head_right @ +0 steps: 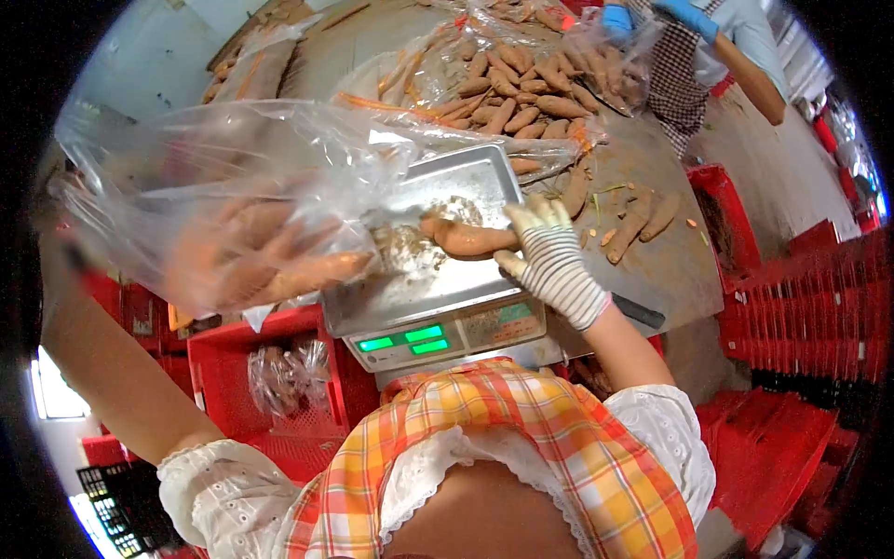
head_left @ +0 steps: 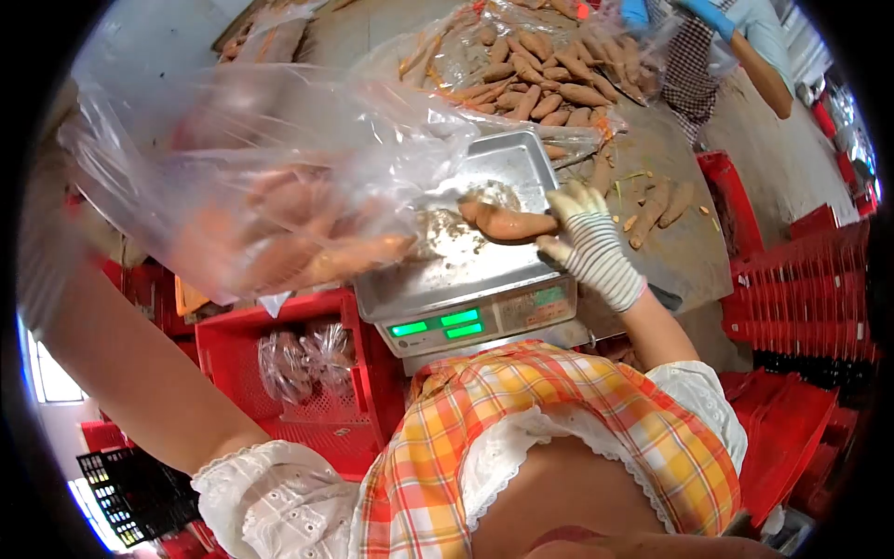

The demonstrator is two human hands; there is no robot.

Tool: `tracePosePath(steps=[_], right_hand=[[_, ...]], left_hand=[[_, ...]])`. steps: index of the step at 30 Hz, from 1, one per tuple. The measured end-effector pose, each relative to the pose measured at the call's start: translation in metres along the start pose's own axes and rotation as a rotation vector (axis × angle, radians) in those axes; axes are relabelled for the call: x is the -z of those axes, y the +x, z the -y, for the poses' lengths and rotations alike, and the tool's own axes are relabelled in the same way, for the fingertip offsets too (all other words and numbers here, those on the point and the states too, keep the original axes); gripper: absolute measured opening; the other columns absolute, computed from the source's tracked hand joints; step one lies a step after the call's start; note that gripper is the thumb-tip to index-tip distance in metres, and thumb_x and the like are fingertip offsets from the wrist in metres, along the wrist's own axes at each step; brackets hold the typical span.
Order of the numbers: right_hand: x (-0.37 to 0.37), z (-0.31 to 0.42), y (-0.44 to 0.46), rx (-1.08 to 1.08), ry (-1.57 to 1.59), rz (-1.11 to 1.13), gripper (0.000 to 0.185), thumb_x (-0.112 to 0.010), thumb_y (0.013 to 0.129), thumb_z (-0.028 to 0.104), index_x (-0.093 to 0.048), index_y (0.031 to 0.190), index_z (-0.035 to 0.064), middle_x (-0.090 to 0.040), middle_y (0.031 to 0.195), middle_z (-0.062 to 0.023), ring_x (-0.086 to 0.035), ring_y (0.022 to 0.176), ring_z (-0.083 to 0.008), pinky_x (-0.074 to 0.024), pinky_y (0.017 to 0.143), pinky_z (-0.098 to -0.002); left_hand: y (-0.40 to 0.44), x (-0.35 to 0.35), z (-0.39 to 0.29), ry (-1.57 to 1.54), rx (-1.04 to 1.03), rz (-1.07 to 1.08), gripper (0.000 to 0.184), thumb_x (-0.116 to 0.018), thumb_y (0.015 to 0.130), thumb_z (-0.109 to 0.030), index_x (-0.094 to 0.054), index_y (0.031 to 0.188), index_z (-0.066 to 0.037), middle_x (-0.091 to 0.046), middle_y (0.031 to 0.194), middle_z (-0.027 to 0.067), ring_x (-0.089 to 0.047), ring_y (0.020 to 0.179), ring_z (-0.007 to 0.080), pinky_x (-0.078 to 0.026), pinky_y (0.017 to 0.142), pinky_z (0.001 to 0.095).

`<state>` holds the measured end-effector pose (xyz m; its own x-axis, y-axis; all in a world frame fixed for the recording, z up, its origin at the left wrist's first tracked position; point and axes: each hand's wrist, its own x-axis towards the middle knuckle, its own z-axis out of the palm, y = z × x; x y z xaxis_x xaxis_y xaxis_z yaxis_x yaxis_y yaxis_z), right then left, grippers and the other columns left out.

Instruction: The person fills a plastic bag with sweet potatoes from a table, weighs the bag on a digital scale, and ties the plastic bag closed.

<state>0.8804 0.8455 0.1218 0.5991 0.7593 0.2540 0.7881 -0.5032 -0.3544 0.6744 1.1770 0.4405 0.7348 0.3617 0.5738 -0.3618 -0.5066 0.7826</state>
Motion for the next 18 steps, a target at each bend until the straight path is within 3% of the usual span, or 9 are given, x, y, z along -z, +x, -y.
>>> tracePosePath(steps=[2,6,12,18], right_hand=[[0.019,0.009,0.007,-0.081,0.082,-0.055,0.067,-0.064,0.074,0.039,-0.045,0.127,0.0040,-0.048,0.124,-0.0267,-0.037,0.124,-0.0412,-0.0213,0.108,-0.0475],[0.020,0.008,0.029,0.055,0.018,-0.112,0.067,-0.066,0.073,0.039,-0.047,0.125,0.0030,-0.050,0.123,-0.0230,-0.040,0.122,-0.0383,-0.0230,0.107,-0.0483],[0.003,0.031,0.046,0.272,-0.061,0.142,0.071,-0.066,0.071,0.044,-0.045,0.128,0.0063,-0.051,0.126,-0.0162,-0.040,0.123,-0.0350,-0.0233,0.107,-0.0460],[-0.013,0.037,0.070,0.430,-0.175,0.183,0.068,-0.071,0.067,0.036,-0.048,0.125,0.0068,-0.054,0.117,-0.0180,-0.046,0.115,-0.0360,-0.0332,0.099,-0.0449]], left_hand=[[-0.005,0.006,-0.005,0.024,0.001,-0.021,0.052,-0.046,0.092,-0.020,-0.032,0.136,0.003,-0.044,0.130,0.0235,-0.035,0.051,-0.0003,-0.033,0.043,0.0128],[-0.015,0.021,-0.014,0.065,-0.004,-0.082,0.052,-0.047,0.091,-0.021,-0.033,0.135,0.003,-0.046,0.129,0.0232,-0.037,0.052,0.0001,-0.034,0.045,0.0132],[-0.029,0.026,-0.018,0.084,0.002,-0.114,0.052,-0.049,0.090,-0.023,-0.035,0.134,0.003,-0.048,0.126,0.0229,-0.040,0.054,0.0007,-0.035,0.047,0.0139],[-0.029,0.005,-0.012,0.069,0.015,-0.100,0.053,-0.051,0.090,-0.025,-0.037,0.133,0.003,-0.051,0.124,0.0225,-0.042,0.056,0.0014,-0.036,0.049,0.0145]])
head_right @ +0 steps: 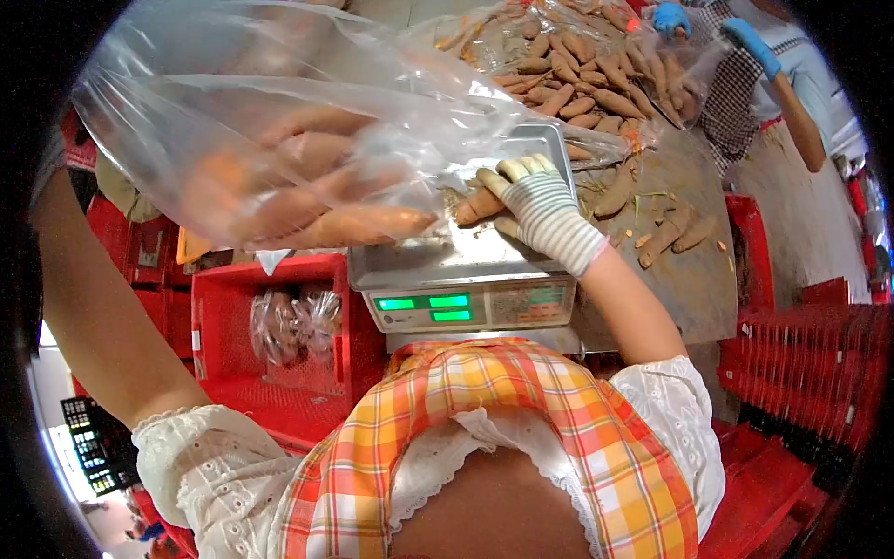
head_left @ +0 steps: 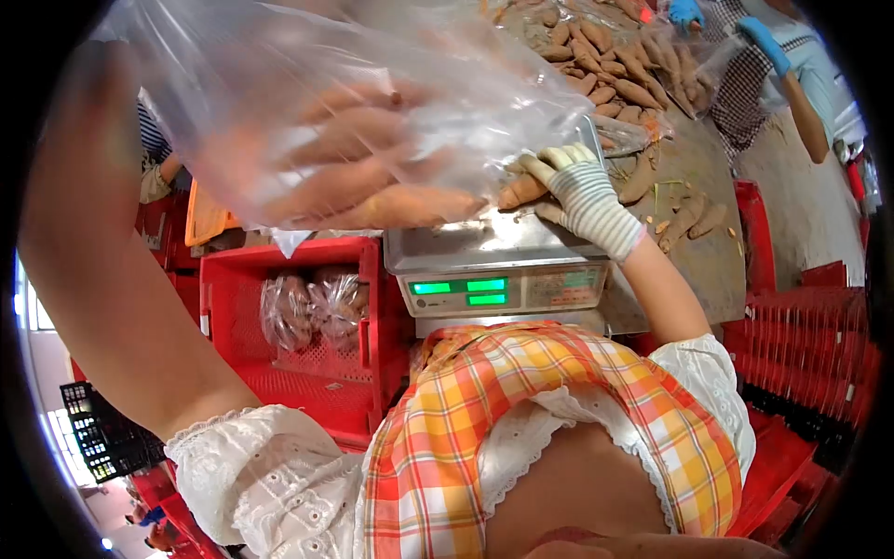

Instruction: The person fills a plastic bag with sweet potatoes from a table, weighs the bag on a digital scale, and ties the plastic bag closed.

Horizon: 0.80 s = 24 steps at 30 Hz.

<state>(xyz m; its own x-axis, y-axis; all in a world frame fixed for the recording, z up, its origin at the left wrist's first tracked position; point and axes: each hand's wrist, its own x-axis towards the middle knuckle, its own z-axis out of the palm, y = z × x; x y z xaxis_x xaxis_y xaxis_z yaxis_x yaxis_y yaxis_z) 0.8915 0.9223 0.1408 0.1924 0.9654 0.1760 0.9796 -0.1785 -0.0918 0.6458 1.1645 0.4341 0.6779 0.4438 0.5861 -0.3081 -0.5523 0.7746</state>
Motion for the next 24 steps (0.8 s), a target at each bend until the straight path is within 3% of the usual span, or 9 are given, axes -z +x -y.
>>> tracePosePath(steps=[4,7,9,10,13,15,17,22,24], right_hand=[[-0.003,-0.013,0.004,-0.175,0.089,0.120,0.058,-0.072,0.070,0.028,-0.053,0.123,0.0131,-0.056,0.115,-0.0142,-0.051,0.106,-0.0277,-0.0378,0.096,-0.0427],[-0.042,-0.078,0.004,-0.327,1.489,-0.555,0.034,-0.059,0.085,0.025,-0.057,0.114,0.0093,-0.061,0.105,-0.0105,-0.059,0.095,-0.0248,-0.0469,0.087,-0.0409],[0.016,-0.089,-0.005,-0.600,1.022,-0.525,0.036,-0.059,0.085,0.028,-0.057,0.110,0.0029,-0.063,0.102,-0.0114,-0.062,0.086,-0.0214,-0.0515,0.079,-0.0360],[0.052,-0.089,-0.007,-0.573,0.034,-0.436,0.040,-0.063,0.083,0.030,-0.057,0.109,0.0002,-0.063,0.101,-0.0123,-0.062,0.085,-0.0197,-0.0520,0.078,-0.0339],[0.105,-0.094,-0.012,-0.660,0.641,-0.660,0.048,-0.068,0.079,0.034,-0.057,0.109,-0.0020,-0.063,0.102,-0.0113,-0.062,0.086,-0.0183,-0.0511,0.078,-0.0309],[0.126,-0.085,-0.010,-0.282,1.325,-0.911,0.040,-0.067,0.081,0.032,-0.061,0.104,-0.0004,-0.065,0.094,-0.0079,-0.063,0.083,-0.0165,-0.0495,0.079,-0.0278],[0.152,-0.052,-0.003,-0.069,1.223,-0.811,0.037,-0.067,0.081,0.029,-0.061,0.101,-0.0005,-0.065,0.089,-0.0064,-0.063,0.083,-0.0155,-0.0501,0.077,-0.0275],[0.148,0.010,0.034,0.001,0.599,0.115,0.037,-0.061,0.079,0.040,-0.063,0.095,0.0062,-0.065,0.083,-0.0098,-0.061,0.077,-0.0279,-0.0489,0.078,-0.0366],[0.091,-0.002,0.039,0.193,0.550,0.156,0.026,-0.065,0.078,0.022,-0.062,0.099,0.0069,-0.063,0.097,-0.0071,-0.060,0.089,-0.0185,-0.0467,0.079,-0.0306]], left_hand=[[0.012,-0.024,0.004,-0.021,-0.010,0.033,0.053,-0.052,0.089,-0.026,-0.038,0.132,0.003,-0.052,0.122,0.0223,-0.044,0.057,0.0018,-0.037,0.050,0.0150],[0.020,-0.046,0.008,-0.025,-0.034,0.066,0.054,-0.053,0.089,-0.027,-0.039,0.131,0.003,-0.053,0.121,0.0221,-0.045,0.058,0.0021,-0.038,0.051,0.0153],[0.026,-0.065,0.012,-0.017,-0.063,0.106,0.054,-0.054,0.089,-0.027,-0.040,0.131,0.003,-0.054,0.120,0.0220,-0.046,0.058,0.0023,-0.038,0.052,0.0155],[0.028,-0.074,0.013,-0.001,-0.093,0.126,0.054,-0.054,0.088,-0.028,-0.040,0.131,0.003,-0.055,0.120,0.0219,-0.047,0.059,0.0025,-0.039,0.052,0.0156],[0.028,-0.103,0.019,0.243,-0.379,0.207,0.054,-0.055,0.088,-0.029,-0.041,0.130,0.003,-0.056,0.119,0.0217,-0.048,0.060,0.0028,-0.039,0.053,0.0159],[0.023,-0.115,0.020,0.168,-0.303,0.327,0.055,-0.056,0.088,-0.029,-0.041,0.130,0.003,-0.056,0.118,0.0216,-0.049,0.060,0.0030,-0.040,0.054,0.0161],[0.009,-0.118,0.007,-0.363,0.360,0.450,0.054,-0.054,0.089,-0.028,-0.039,0.131,0.004,-0.054,0.120,0.0249,-0.050,0.061,0.0024,-0.041,0.055,0.0147],[-0.005,-0.103,0.039,-0.113,-0.220,0.653,0.043,-0.042,0.096,-0.015,-0.039,0.135,-0.033,-0.035,0.138,0.0254,-0.043,0.120,0.0445,-0.049,0.089,0.0333],[-0.011,-0.098,0.044,0.062,-0.294,0.499,0.052,-0.045,0.091,-0.004,-0.039,0.136,-0.031,-0.040,0.135,0.0254,-0.049,0.117,0.0395,-0.049,0.072,0.0222]])
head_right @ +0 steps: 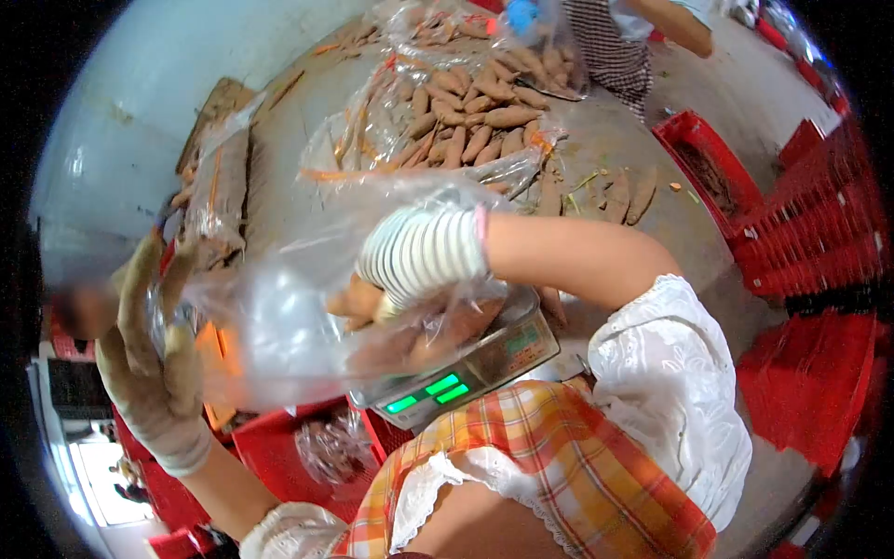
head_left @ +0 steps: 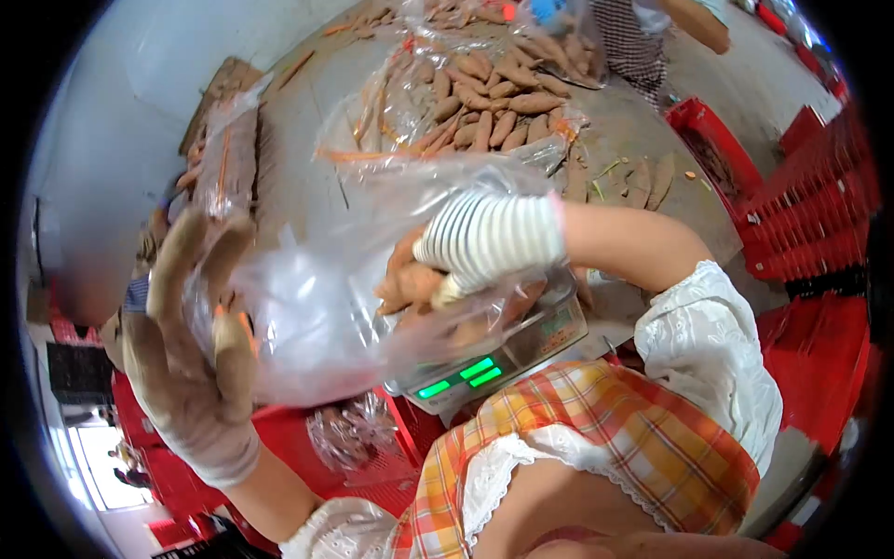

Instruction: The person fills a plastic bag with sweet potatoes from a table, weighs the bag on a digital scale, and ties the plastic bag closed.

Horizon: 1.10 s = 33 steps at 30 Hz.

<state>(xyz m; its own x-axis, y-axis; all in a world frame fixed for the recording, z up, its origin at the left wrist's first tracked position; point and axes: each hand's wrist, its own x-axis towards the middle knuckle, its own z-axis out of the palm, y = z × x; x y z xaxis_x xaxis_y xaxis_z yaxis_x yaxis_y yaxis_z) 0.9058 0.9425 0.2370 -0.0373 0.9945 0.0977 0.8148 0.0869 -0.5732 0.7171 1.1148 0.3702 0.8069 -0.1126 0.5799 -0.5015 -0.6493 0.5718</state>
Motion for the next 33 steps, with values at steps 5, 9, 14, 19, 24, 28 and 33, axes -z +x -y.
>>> tracePosePath(steps=[5,9,14,19,24,28,33], right_hand=[[-0.017,-0.041,-0.005,0.037,0.148,-0.076,0.034,-0.059,0.082,0.028,-0.062,0.108,0.0072,-0.062,0.111,-0.0104,-0.061,0.097,-0.0220,-0.0479,0.083,-0.0322],[0.036,-0.080,-0.025,-0.354,0.468,-0.364,0.036,-0.058,0.081,0.029,-0.062,0.107,0.0056,-0.066,0.099,-0.0152,-0.063,0.090,-0.0276,-0.0491,0.079,-0.0360],[0.025,-0.288,-0.046,-0.847,-0.137,-0.673,0.037,-0.050,0.083,0.025,-0.058,0.115,0.0072,-0.065,0.101,-0.0163,-0.062,0.093,-0.0318,-0.0478,0.082,-0.0424],[0.014,-0.355,-0.050,-0.973,-0.516,-0.428,0.030,-0.055,0.081,0.014,-0.059,0.111,0.0108,-0.062,0.110,-0.0126,-0.058,0.104,-0.0310,-0.0469,0.086,-0.0436],[0.036,-0.349,-0.052,-0.982,-0.214,-0.528,0.055,-0.065,0.074,0.018,-0.051,0.125,0.0075,-0.056,0.120,-0.0174,-0.053,0.110,-0.0348,-0.0459,0.088,-0.0420],[0.070,-0.231,-0.055,-0.617,0.422,-0.717,0.067,-0.068,0.075,0.023,-0.042,0.133,0.0030,-0.055,0.121,-0.0180,-0.053,0.111,-0.0252,-0.0441,0.092,-0.0346],[0.067,-0.142,-0.046,-0.171,0.863,-0.715,0.067,-0.068,0.076,0.024,-0.040,0.132,-0.0018,-0.054,0.122,-0.0123,-0.052,0.110,-0.0195,-0.0393,0.097,-0.0316]], left_hand=[[-0.010,-0.007,0.019,-0.226,0.134,-0.166,0.047,-0.042,0.095,-0.029,-0.037,0.137,-0.007,-0.043,0.132,0.0247,-0.059,0.069,0.0143,-0.041,0.047,0.0143],[-0.018,-0.045,0.026,-0.727,0.638,-0.446,0.057,-0.047,0.092,-0.035,-0.036,0.134,0.002,-0.046,0.129,0.0249,-0.034,0.041,0.0021,-0.023,0.031,0.0126],[0.001,-0.082,0.036,-0.746,0.652,-0.431,0.060,-0.053,0.088,-0.035,-0.037,0.132,0.004,-0.047,0.126,0.0268,-0.034,0.042,0.0033,-0.029,0.033,0.0135],[0.015,-0.094,0.056,-0.747,0.808,-0.449,0.059,-0.061,0.083,-0.032,-0.044,0.127,0.004,-0.051,0.122,0.0258,-0.038,0.043,0.0049,-0.030,0.034,0.0148],[0.012,-0.101,0.068,-0.758,0.899,-0.487,0.055,-0.060,0.083,-0.030,-0.047,0.125,0.003,-0.055,0.118,0.0246,-0.039,0.043,0.0054,-0.030,0.035,0.0154],[0.011,-0.110,0.073,-0.594,0.870,-0.346,0.050,-0.053,0.087,-0.034,-0.050,0.124,0.000,-0.058,0.114,0.0190,-0.033,0.043,0.0030,-0.023,0.038,0.0146],[0.027,-0.122,0.073,-0.469,0.900,-0.266,0.037,-0.054,0.087,-0.024,-0.055,0.117,-0.002,-0.063,0.104,0.0103,-0.038,0.047,0.0038,-0.029,0.041,0.0178]])
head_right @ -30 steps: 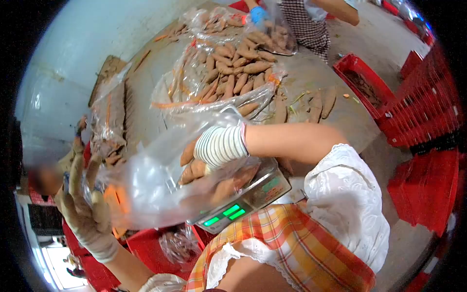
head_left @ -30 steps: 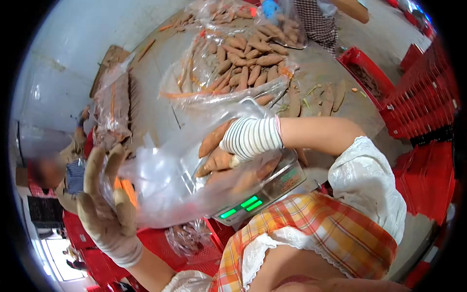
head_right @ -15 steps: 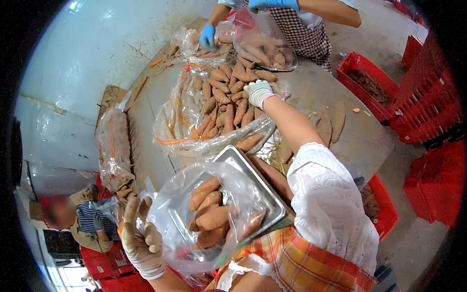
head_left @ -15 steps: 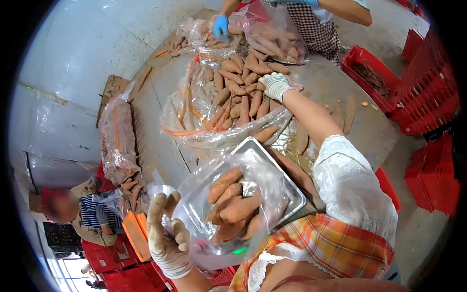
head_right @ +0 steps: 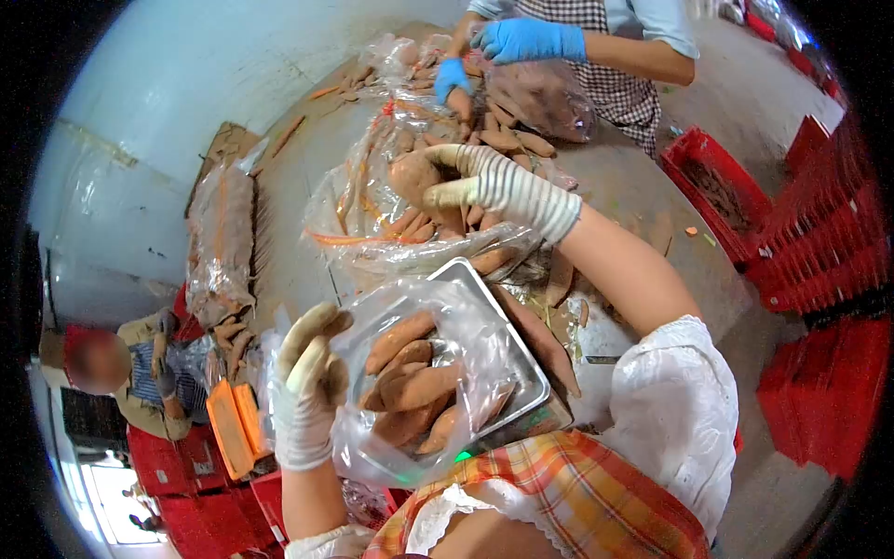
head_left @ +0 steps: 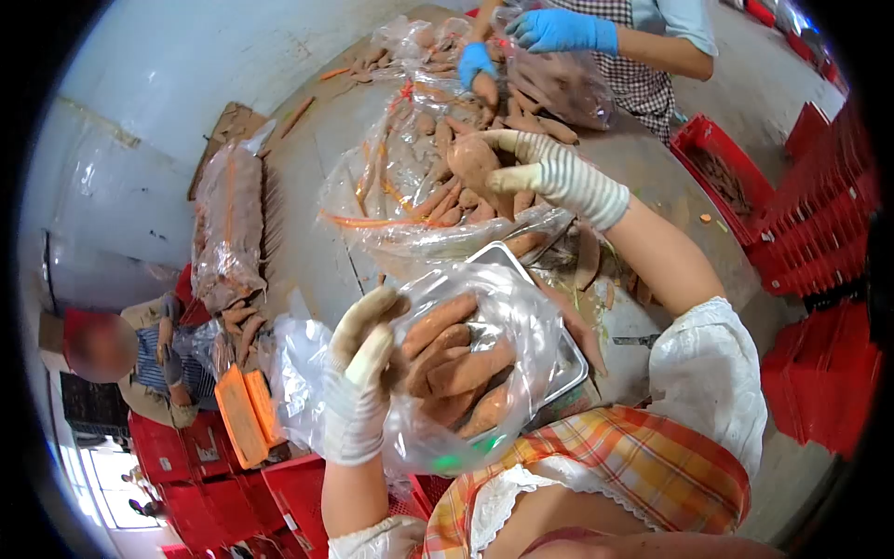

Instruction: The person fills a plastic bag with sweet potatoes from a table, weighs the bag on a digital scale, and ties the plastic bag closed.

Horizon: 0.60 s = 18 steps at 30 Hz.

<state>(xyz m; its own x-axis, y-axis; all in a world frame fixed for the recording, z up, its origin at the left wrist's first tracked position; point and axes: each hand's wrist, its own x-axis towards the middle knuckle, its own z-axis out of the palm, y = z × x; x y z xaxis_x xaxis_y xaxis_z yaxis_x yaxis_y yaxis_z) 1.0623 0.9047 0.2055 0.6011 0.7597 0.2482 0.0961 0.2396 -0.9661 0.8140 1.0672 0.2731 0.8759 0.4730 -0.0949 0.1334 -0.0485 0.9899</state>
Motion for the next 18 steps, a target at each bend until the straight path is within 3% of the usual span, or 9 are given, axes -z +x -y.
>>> tracePosePath(steps=[3,7,15,17,18], right_hand=[[-0.032,0.041,-0.017,-0.040,0.074,0.151,0.064,-0.067,0.077,0.023,-0.042,0.130,-0.0021,-0.055,0.122,-0.0102,-0.050,0.112,-0.0176,-0.0375,0.098,-0.0314],[-0.060,0.051,-0.025,-0.138,0.211,0.345,0.062,-0.067,0.077,0.027,-0.046,0.127,-0.0029,-0.056,0.120,-0.0102,-0.054,0.106,-0.0151,-0.0420,0.092,-0.0283],[-0.101,0.032,-0.030,-0.447,0.586,0.258,0.048,-0.059,0.086,0.023,-0.046,0.126,-0.0008,-0.059,0.111,-0.0089,-0.058,0.100,-0.0152,-0.0487,0.086,-0.0284],[-0.103,0.033,-0.030,-0.476,0.579,0.191,0.045,-0.059,0.086,0.023,-0.048,0.124,0.0013,-0.060,0.108,-0.0076,-0.060,0.096,-0.0155,-0.0507,0.083,-0.0303],[-0.104,0.029,-0.029,-0.439,0.622,0.185,0.043,-0.059,0.085,0.022,-0.049,0.123,0.0036,-0.060,0.105,-0.0061,-0.061,0.091,-0.0155,-0.0525,0.078,-0.0313]], left_hand=[[0.009,-0.005,-0.003,0.103,-0.081,0.032,0.028,-0.052,0.089,-0.019,-0.057,0.111,-0.002,-0.063,0.098,0.0070,-0.042,0.050,0.0041,-0.033,0.044,0.0186],[0.023,-0.003,-0.012,0.068,-0.097,0.057,0.026,-0.053,0.090,-0.025,-0.058,0.105,-0.004,-0.062,0.090,0.0052,-0.044,0.050,0.0039,-0.036,0.043,0.0183],[0.022,0.010,0.003,-0.020,-0.053,0.087,0.025,-0.058,0.089,-0.024,-0.060,0.102,-0.003,-0.060,0.076,0.0002,-0.045,0.049,0.0025,-0.035,0.042,0.0174],[0.014,0.015,0.007,0.000,0.031,0.114,0.027,-0.058,0.089,-0.029,-0.062,0.096,-0.003,-0.059,0.074,0.0002,-0.044,0.046,0.0025,-0.033,0.040,0.0177],[0.005,0.015,0.005,0.053,0.080,0.117,0.026,-0.056,0.089,-0.031,-0.061,0.080,-0.007,-0.059,0.066,-0.0005,-0.044,0.043,0.0029,-0.031,0.037,0.0172]])
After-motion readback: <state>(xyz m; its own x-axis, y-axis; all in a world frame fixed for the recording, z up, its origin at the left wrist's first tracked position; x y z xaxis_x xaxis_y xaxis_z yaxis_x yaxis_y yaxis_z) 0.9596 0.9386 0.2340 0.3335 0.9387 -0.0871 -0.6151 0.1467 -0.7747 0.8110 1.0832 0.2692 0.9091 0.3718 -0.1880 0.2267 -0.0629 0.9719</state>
